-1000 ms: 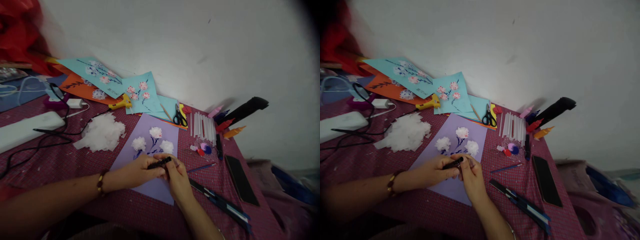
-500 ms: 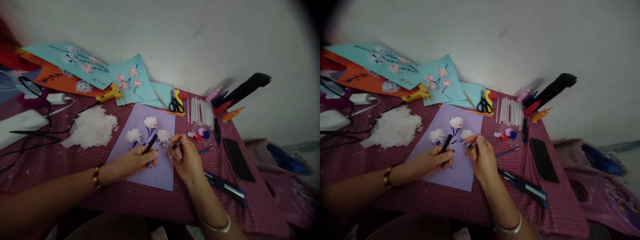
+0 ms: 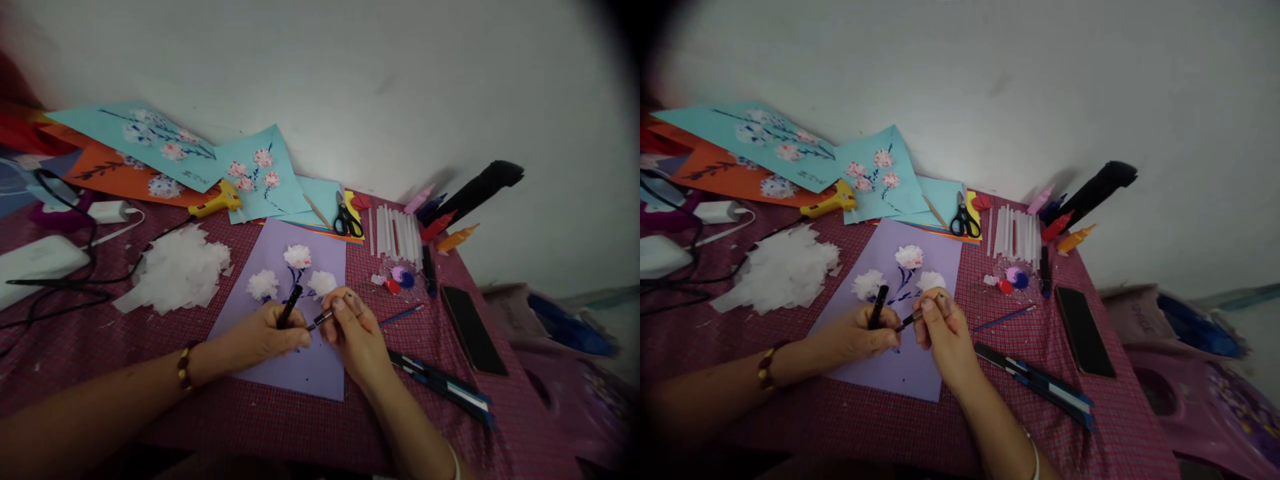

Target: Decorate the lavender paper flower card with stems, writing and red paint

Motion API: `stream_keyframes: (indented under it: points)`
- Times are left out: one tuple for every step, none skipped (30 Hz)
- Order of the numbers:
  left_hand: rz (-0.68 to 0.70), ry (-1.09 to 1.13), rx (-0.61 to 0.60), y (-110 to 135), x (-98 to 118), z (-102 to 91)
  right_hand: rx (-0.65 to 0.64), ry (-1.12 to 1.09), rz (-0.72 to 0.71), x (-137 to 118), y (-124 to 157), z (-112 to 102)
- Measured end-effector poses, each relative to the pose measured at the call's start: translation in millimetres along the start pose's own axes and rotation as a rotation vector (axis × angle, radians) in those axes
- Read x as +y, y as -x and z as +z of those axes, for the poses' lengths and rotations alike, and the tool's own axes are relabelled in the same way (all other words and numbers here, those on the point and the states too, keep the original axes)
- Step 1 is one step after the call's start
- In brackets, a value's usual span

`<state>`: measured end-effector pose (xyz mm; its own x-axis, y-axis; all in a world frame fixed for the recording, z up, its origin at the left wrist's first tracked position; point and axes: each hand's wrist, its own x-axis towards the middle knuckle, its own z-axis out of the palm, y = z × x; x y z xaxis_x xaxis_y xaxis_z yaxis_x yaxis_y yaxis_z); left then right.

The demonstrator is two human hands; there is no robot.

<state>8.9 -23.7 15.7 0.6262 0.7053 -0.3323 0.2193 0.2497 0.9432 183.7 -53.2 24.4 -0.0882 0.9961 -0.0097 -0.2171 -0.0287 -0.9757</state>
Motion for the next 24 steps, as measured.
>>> stream_keyframes:
  points:
    - [0.001,-0.01,0.005,-0.1,0.9,0.2,-0.01,0.018,-0.009,-0.1,0.6,0.2]
    - [0.004,-0.015,0.011,-0.3,1.6,0.4,-0.017,0.035,-0.018,-0.3,1.1,0.3]
    - [0.009,-0.015,0.018,-0.5,2.0,0.6,-0.021,0.051,-0.022,-0.8,1.5,0.6]
    - [0.014,-0.009,0.022,-0.9,2.1,0.6,-0.026,0.065,-0.026,-1.5,1.9,0.9]
    - [0.016,0.002,0.025,-1.3,1.9,0.6,-0.029,0.08,-0.028,-2.4,2.2,1.2]
    - [0.018,0.011,0.03,-1.7,1.7,0.5,-0.033,0.096,-0.031,-3.4,2.5,1.7]
    - [0.024,0.015,0.038,-2.0,1.5,0.6,-0.036,0.114,-0.034,-4.2,2.8,2.2]
    - [0.03,0.008,0.046,-2.1,1.5,0.9,-0.04,0.134,-0.04,-4.6,3.2,2.7]
    - [0.037,-0.01,0.059,-1.9,1.9,1.3,-0.045,0.154,-0.052,-4.6,3.5,3.2]
    - [0.048,-0.032,0.078,-1.5,2.5,1.8,-0.05,0.175,-0.065,-4.1,3.9,3.6]
    - [0.065,-0.06,0.101,-1.0,3.3,2.3,-0.054,0.199,-0.082,-3.0,4.2,3.9]
    - [0.086,-0.094,0.121,-0.4,4.1,2.6,-0.058,0.227,-0.099,-1.5,4.5,4.1]
    - [0.114,-0.136,0.144,0.2,4.5,2.5,-0.062,0.262,-0.111,0.2,4.8,4.0]
    - [0.149,-0.188,0.167,0.7,4.2,1.8,-0.062,0.306,-0.119,2.0,5.0,3.6]
    - [0.191,-0.255,0.189,1.0,3.1,0.5,-0.065,0.358,-0.121,3.7,5.1,3.0]
    - [0.243,-0.336,0.211,1.2,1.1,-1.5,-0.064,0.414,-0.12,5.1,5.0,2.2]
    - [0.304,-0.424,0.233,1.3,-1.7,-4.0,-0.063,0.466,-0.119,6.2,4.8,1.3]
    - [0.364,-0.509,0.253,1.4,-4.9,-6.7,-0.065,0.513,-0.117,7.1,4.5,0.4]
    - [0.416,-0.583,0.27,1.4,-8.1,-9.4,-0.068,0.55,-0.115,7.7,4.0,-0.3]
    - [0.455,-0.634,0.287,1.6,-10.6,-11.7,-0.074,0.573,-0.114,8.2,3.3,-0.8]
    - [0.477,-0.656,0.309,1.8,-12.1,-13.5,-0.078,0.575,-0.107,8.6,2.4,-1.0]
    - [0.476,-0.65,0.326,2.2,-12.2,-14.7,-0.079,0.558,-0.097,9.0,1.4,-1.0]
    - [0.454,-0.618,0.338,2.8,-11.0,-15.3,-0.077,0.525,-0.081,9.6,0.3,-1.0]
    - [0.422,-0.568,0.349,3.6,-8.7,-15.6,-0.069,0.481,-0.064,10.2,-1.0,-1.0]
